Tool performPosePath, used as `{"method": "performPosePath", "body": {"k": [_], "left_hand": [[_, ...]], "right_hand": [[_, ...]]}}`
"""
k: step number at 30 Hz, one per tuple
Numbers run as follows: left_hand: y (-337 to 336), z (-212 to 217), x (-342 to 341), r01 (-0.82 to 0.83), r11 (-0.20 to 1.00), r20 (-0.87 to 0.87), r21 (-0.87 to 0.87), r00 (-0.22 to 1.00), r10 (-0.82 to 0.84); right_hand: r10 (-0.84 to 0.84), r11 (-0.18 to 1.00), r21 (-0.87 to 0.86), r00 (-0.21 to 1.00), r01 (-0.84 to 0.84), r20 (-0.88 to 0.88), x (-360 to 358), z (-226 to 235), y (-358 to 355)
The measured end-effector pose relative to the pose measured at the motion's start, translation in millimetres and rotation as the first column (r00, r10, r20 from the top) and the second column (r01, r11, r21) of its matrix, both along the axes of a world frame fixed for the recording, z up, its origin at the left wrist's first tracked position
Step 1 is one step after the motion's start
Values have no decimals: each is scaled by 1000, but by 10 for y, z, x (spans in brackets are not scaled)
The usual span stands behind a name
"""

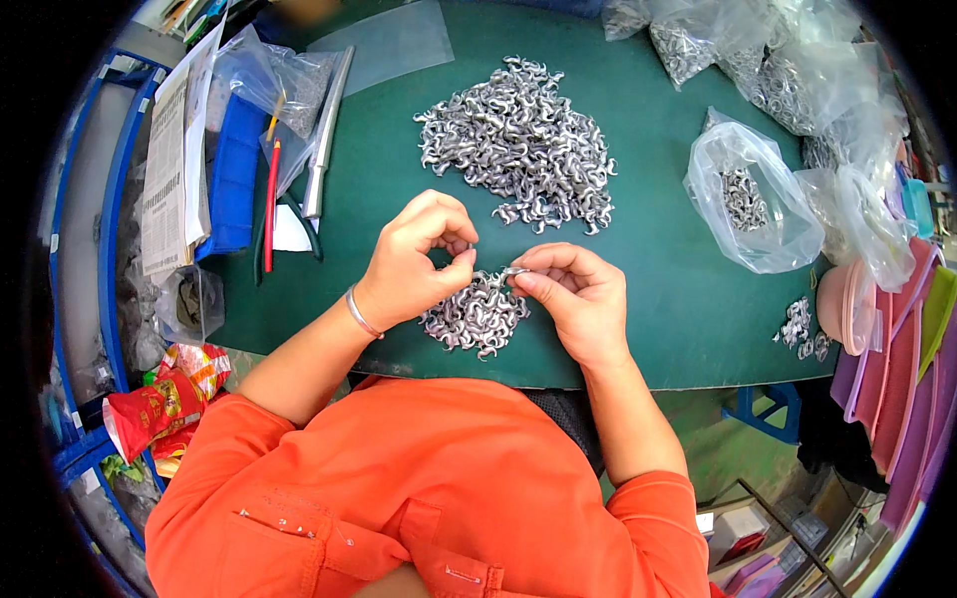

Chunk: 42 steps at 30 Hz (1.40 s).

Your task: The person sits at a green workbench and repeatedly picks up small silver metal hooks and screws, joining them by hand. They place the assembled pairs into a small pile on the table. The process is repetitive and involves handling the components one at a time.

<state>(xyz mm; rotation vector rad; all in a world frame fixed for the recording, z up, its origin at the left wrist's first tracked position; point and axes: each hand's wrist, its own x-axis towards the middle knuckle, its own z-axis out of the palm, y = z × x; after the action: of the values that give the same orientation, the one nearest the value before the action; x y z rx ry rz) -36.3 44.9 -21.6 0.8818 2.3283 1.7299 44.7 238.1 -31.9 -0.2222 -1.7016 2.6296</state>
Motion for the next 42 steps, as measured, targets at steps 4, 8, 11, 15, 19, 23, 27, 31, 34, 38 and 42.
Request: {"method": "performPosePath", "body": {"k": [4, 8, 11, 15, 19, 23, 27, 31, 34, 38, 42], "left_hand": [[-37, -20, 45, 14, 992, 229, 126, 973, -43], [-37, -43, 121, -20, 960, 455, 278, 883, -113], [-32, -50, 168, -62, 910, 519, 409, 836, -177], [-35, -55, 223, -68, 887, 456, 456, 874, -167], [-60, -46, 245, -45, 915, 381, 401, 917, -122], [-93, -39, 233, 21, 963, 179, 270, 981, -72], [-100, -35, 236, 0, 980, 55, 198, 998, -11], [-199, 156, 194, 77, 996, -115, 39, 991, -72], [-302, 184, 156, 269, 953, -181, -138, 940, -291], [-227, 202, 44, 199, 958, -268, -208, 930, -251], [77, -38, -136, -14, 976, -321, -217, 945, -57]], "right_hand": [[12, 1000, -1, 994, -12, -111, 7, 9, -3], [-50, 994, 93, 994, 59, -96, 22, 91, -61], [-26, 992, 119, 991, 42, -133, 49, 91, -60], [-28, 977, 203, 981, 67, -190, 66, 66, -100], [25, 921, 382, 969, 73, -246, 73, 73, -117], [110, 843, 536, 956, 55, -272, 78, 85, -134], [241, 778, 629, 927, -7, -288, 51, 114, -123], [298, 711, 703, 917, -27, -266, 60, 142, -89], [230, 565, 815, 924, 128, -305, -43, 137, -23], [215, 293, 892, 885, 345, -413, -341, 139, -20], [253, 123, 935, 901, 332, -353, -561, 46, -47]]}}
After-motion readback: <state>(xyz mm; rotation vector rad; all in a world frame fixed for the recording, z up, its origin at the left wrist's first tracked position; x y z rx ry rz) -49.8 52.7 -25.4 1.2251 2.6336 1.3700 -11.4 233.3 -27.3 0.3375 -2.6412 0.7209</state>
